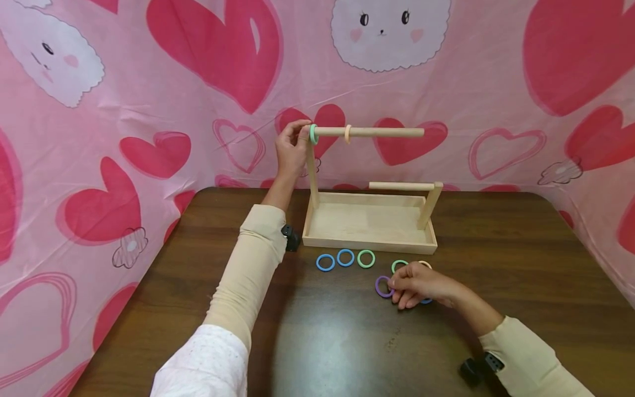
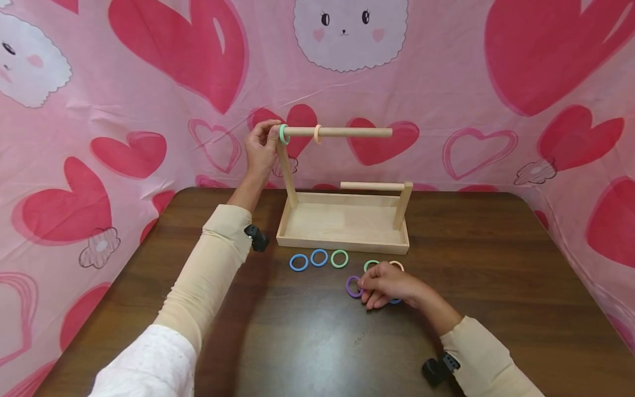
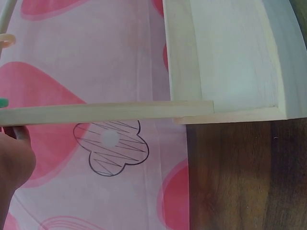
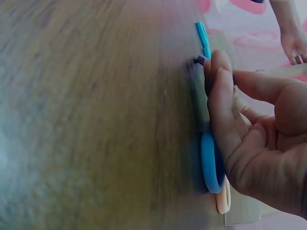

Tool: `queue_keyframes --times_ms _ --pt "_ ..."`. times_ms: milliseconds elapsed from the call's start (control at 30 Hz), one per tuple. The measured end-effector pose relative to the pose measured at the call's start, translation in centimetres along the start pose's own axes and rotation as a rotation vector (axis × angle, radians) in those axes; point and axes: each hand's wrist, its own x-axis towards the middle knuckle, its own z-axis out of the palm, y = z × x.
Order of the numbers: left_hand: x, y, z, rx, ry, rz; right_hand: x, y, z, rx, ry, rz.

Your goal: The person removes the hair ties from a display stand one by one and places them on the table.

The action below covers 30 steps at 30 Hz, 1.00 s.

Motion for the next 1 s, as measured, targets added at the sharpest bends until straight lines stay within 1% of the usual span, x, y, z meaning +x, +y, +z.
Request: queue_keyframes --times_ms 200,533,700,1000 --pt "0.05 -0.02 0.19 0.004 -0.008 0.002 -0.16 -0.22 0.17 -0.051 0.006 -0.006" --pt "-0.02 -0.03 0.03 0.006 -0.003 0.007 -0.3 -0.09 0.14 -0.075 0.052 -0.026" --pt "-0.04 0.04 0.03 0.013 -0.007 0.016 -0.49 -0.13 0.01 -0.08 0.057 -0.035" --pt "-0.12 0.04 -0.03 0.008 -0.008 0.025 -0.97 -0.39 -0.41 -0.084 0.028 -0.051"
